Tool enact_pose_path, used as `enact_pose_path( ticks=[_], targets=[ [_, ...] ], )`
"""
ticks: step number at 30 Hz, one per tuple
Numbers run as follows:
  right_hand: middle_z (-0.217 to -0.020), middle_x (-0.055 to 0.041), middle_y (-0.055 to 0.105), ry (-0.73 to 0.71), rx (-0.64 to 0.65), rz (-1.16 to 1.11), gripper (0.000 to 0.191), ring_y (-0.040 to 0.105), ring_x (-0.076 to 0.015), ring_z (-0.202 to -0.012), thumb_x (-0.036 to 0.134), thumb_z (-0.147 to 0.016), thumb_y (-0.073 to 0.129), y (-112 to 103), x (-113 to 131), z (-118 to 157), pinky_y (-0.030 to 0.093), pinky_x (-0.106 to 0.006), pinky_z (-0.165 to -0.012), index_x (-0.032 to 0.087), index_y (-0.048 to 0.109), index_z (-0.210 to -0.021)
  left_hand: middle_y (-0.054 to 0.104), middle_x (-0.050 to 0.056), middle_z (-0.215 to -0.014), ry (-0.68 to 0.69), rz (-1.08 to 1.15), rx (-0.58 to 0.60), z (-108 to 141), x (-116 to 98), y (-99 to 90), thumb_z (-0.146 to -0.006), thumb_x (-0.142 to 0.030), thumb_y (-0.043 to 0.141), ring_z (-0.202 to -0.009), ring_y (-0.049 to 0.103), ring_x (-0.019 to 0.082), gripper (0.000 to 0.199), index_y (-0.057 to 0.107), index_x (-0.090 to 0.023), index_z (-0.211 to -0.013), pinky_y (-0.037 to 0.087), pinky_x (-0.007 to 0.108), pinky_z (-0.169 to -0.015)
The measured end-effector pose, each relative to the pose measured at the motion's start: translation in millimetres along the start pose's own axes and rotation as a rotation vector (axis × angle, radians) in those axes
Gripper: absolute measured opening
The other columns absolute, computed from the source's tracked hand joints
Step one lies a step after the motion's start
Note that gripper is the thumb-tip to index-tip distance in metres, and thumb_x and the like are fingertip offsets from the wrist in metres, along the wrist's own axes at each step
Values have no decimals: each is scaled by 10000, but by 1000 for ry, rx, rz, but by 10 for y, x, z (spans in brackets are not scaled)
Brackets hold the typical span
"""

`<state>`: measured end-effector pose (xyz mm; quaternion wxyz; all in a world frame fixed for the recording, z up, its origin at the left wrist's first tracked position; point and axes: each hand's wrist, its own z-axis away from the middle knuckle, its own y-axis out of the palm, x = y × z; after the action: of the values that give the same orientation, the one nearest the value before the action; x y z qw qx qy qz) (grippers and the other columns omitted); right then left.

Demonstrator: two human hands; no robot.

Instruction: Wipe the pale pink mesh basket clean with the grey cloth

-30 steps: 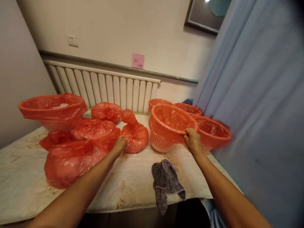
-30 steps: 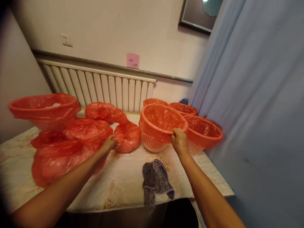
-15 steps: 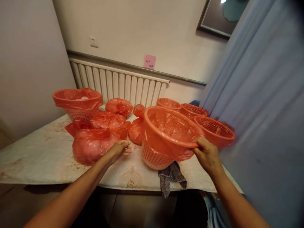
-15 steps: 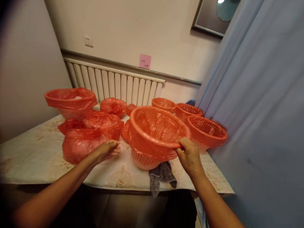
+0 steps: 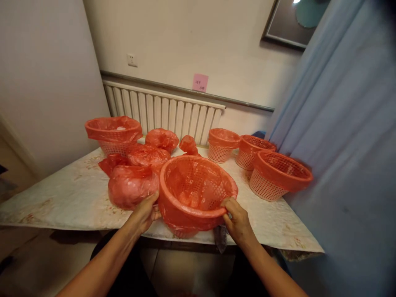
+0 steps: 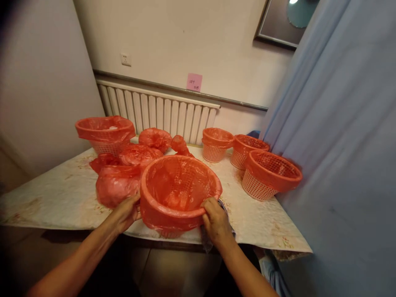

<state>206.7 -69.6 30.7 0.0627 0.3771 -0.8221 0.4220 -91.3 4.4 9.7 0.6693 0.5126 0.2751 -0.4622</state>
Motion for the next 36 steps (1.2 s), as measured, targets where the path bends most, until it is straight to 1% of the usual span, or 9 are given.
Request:
enact_pose_path(
  ticks=[5,9,16,22,25,28,31,33,36],
  targets=[
    [-1024,-66,569,-28,42,45,294,568,-192,-965,35,-815,421,-4,100,42,482,-314,-837,228,547,-998,733,80,-792,7,50,45,187,6,23,-849,-154,578,-707,710,200,162,659,-148,-989,585,275,-579],
    [-1040,-72,569,-31,105,67,273,574,-197,-975,63,-840,444,-3,185,30,485,-317,-848,229,546,-1032,736,67,-762,66,103,62,397,-103,86,-765,-57,598,-714,716,204,173,678,-126,-903,598,266,-595],
    [-990,-63,558,3,146,94,231,578,-185,-908,80,-872,429,61,306,13,491,-301,-798,213,555,-1012,736,69,-784,128,193,-2,724,-373,104,-783,-73,559,-726,716,205,172,685,-126,-886,607,281,-631],
    [-1085,-97,562,-1,164,123,318,592,-195,-989,74,-884,406,64,342,36,516,-330,-840,202,536,-1145,677,18,-723,271,124,27,829,-406,181,-783,-185,618,-639,655,163,68,634,-160,-844,574,272,-596],
    [-1273,-137,524,-27,155,136,403,549,-222,-1162,117,-903,441,55,354,76,508,-373,-928,200,475,-1297,579,-44,-639,448,-49,20,823,-314,240,-801,-262,626,-569,579,109,101,557,-189,-789,526,213,-561],
    [-1418,-159,442,-92,59,168,538,472,-266,-1289,227,-895,552,91,360,165,486,-427,-987,208,385,-1406,572,-45,-669,662,-395,-17,825,-195,250,-862,-267,547,-641,604,119,77,553,-199,-898,524,222,-639],
    [-1403,-169,469,-173,-120,200,600,486,-284,-1282,260,-859,628,191,369,275,489,-448,-988,198,391,-1407,679,58,-980,869,-750,52,848,-114,229,-911,-183,412,-940,662,181,257,546,-173,-1130,527,305,-840],
    [-1381,-165,493,-205,-178,211,591,504,-279,-1266,226,-851,639,275,380,330,497,-445,-981,200,406,-1394,637,110,-1218,1009,-959,164,867,-95,218,-907,-107,348,-1122,609,201,432,460,-171,-1319,486,346,-948],
    [-1361,-160,511,-218,-183,220,562,515,-276,-1249,205,-850,636,379,398,363,506,-447,-964,208,430,-1373,598,101,-1309,1159,-1204,301,900,-107,246,-896,-50,324,-1164,572,206,559,370,-207,-1430,461,371,-978]
  ],
)
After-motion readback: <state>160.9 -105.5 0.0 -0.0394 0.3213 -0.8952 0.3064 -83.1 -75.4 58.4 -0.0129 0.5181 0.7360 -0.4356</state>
